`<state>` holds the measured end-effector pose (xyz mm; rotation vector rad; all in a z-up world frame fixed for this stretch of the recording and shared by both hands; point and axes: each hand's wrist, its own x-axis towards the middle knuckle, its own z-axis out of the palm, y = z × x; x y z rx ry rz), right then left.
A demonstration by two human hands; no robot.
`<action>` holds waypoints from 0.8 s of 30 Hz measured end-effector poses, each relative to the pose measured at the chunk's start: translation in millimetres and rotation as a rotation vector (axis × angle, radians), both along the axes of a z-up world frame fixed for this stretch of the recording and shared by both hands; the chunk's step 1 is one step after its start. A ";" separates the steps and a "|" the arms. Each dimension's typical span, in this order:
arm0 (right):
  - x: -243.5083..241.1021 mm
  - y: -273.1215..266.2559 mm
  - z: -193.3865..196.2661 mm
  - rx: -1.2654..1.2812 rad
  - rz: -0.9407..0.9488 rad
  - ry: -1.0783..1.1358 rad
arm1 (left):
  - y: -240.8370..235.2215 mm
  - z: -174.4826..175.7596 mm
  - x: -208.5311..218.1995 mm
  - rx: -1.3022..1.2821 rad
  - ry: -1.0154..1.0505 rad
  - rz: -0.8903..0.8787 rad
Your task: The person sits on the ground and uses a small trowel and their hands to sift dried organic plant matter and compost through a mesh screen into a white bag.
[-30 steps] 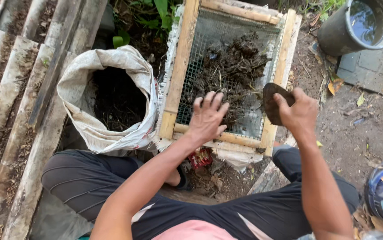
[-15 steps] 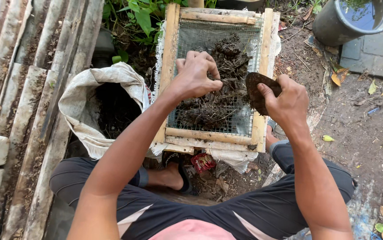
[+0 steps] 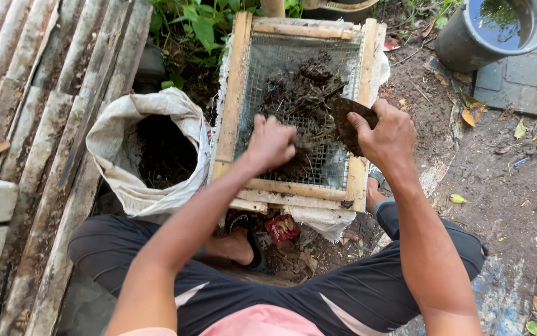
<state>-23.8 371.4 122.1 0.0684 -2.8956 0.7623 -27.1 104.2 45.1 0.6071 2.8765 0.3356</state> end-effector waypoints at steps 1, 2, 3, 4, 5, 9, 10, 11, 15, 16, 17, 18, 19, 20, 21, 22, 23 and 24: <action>1.1 0.1 0.3 0.000 0.006 0.001 | -2.8 8.5 -11.0 0.000 0.001 0.006; 2.3 0.3 0.9 -0.016 0.011 0.003 | -5.6 17.3 -21.8 0.138 -0.052 0.061; 3.6 0.7 1.8 -0.033 0.011 0.007 | -8.3 27.1 -33.9 0.275 -0.101 0.112; 1.8 0.8 2.0 -0.035 0.013 0.010 | -11.5 41.7 -41.1 0.273 -0.098 0.113; 1.4 2.1 1.8 -0.021 0.003 0.012 | -13.2 55.3 -48.3 0.349 -0.130 0.152; 1.6 6.2 5.1 -0.037 0.002 0.032 | -20.2 111.8 -57.7 0.469 -0.192 0.222; 1.3 7.5 3.3 -0.038 0.000 0.031 | -19.3 103.4 -58.0 0.468 -0.193 0.221; 0.2 8.4 1.9 -0.024 -0.005 0.026 | -19.2 95.1 -58.0 0.384 -0.188 0.217; -4.7 6.0 -2.5 0.026 -0.007 0.011 | -10.6 11.0 -41.0 0.098 -0.210 0.215; -3.1 7.6 -0.7 0.027 -0.003 0.015 | -3.5 1.5 -41.3 0.100 -0.206 0.219; -4.9 3.7 0.1 0.045 -0.002 -0.004 | -3.2 -6.7 -41.4 0.061 -0.206 0.262; -6.1 -1.8 1.9 0.064 0.000 -0.022 | -4.6 -14.1 -41.0 0.021 -0.206 0.305; -6.6 -6.9 4.1 0.049 0.047 -0.009 | -8.2 -8.8 -46.1 0.013 -0.192 0.353; -6.9 -12.7 6.5 0.130 0.026 -0.107 | -13.3 -3.3 -51.1 0.129 -0.169 0.412; -4.5 -16.4 7.9 0.216 0.002 -0.205 | -17.1 1.0 -54.4 0.245 -0.144 0.466; -6.5 -36.5 13.5 0.206 0.045 -0.192 | -33.8 14.2 -56.1 0.237 -0.127 0.508; -4.0 -49.9 20.1 0.199 0.045 -0.325 | -42.2 25.7 -59.3 0.349 -0.191 0.551; -2.1 -62.0 25.7 0.193 0.043 -0.459 | -49.7 36.3 -63.3 0.463 -0.253 0.592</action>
